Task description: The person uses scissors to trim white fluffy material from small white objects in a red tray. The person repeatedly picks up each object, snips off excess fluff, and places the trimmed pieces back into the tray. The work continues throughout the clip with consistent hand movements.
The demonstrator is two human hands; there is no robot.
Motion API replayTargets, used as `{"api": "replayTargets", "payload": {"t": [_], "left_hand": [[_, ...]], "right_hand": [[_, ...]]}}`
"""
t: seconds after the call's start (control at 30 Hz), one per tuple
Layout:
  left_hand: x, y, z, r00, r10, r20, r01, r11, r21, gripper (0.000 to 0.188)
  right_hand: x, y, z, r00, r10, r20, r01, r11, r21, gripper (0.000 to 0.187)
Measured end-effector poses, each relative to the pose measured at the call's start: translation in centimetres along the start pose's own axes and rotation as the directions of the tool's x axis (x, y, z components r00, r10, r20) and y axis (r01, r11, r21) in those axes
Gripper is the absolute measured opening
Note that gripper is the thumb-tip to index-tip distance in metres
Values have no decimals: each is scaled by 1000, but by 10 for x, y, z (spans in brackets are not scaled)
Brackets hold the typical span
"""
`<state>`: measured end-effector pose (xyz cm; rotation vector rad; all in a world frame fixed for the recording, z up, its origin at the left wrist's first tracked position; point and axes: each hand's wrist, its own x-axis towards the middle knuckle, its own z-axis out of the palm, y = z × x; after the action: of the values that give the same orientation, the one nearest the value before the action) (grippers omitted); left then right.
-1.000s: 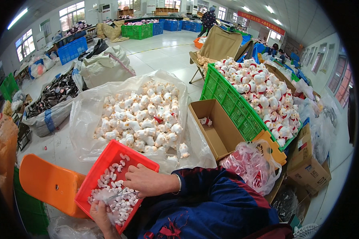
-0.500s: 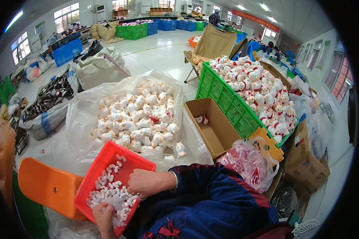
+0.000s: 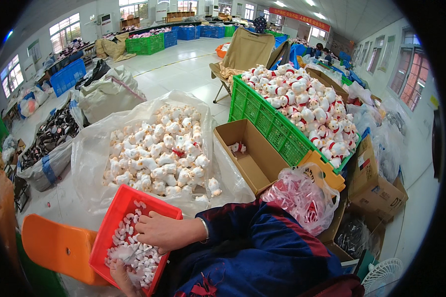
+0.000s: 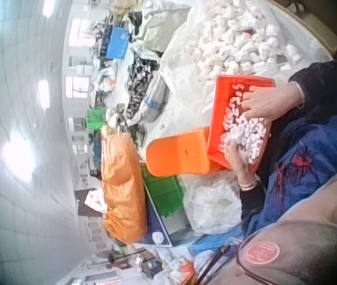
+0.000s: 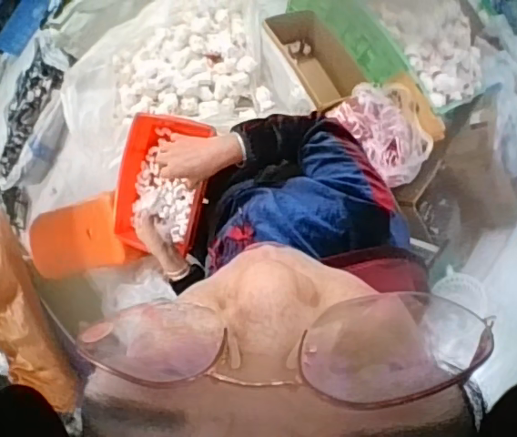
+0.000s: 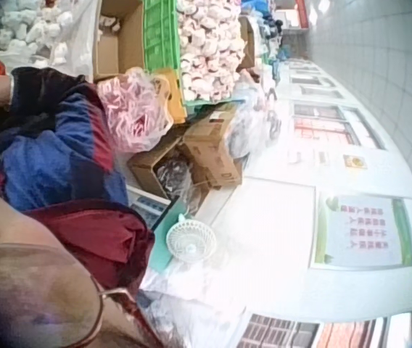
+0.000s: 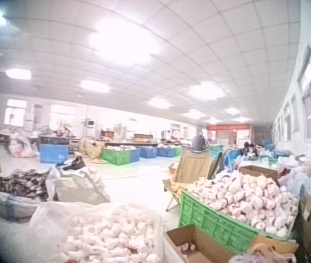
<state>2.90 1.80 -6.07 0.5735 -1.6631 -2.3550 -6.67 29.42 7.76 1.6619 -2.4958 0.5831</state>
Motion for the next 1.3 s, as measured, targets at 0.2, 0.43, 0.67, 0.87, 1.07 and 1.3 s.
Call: {"api": "replayTargets", "payload": {"t": [0.2,0.43,0.67,0.87,1.07,1.3], "left_hand": [[-15,18,28,998,3,-59,-8,996,-90,8],[-17,24,29,993,81,85,-84,996,25,9],[-25,37,33,984,34,176,-57,991,123,10],[-12,24,27,1000,6,2,-6,993,-114,2],[-16,28,44,997,65,-35,-71,981,-183,2],[-26,47,39,968,228,106,-251,877,410,20]], "right_hand": [[1,-4,-5,995,94,34,-90,992,-92,44],[7,4,14,936,215,280,-177,972,-153,22],[5,7,11,949,89,301,-65,994,-87,24],[2,0,-6,998,45,-37,-48,994,-101,42],[6,5,3,986,151,71,-138,977,-161,36],[11,13,9,978,77,194,-70,997,-46,18]]}}
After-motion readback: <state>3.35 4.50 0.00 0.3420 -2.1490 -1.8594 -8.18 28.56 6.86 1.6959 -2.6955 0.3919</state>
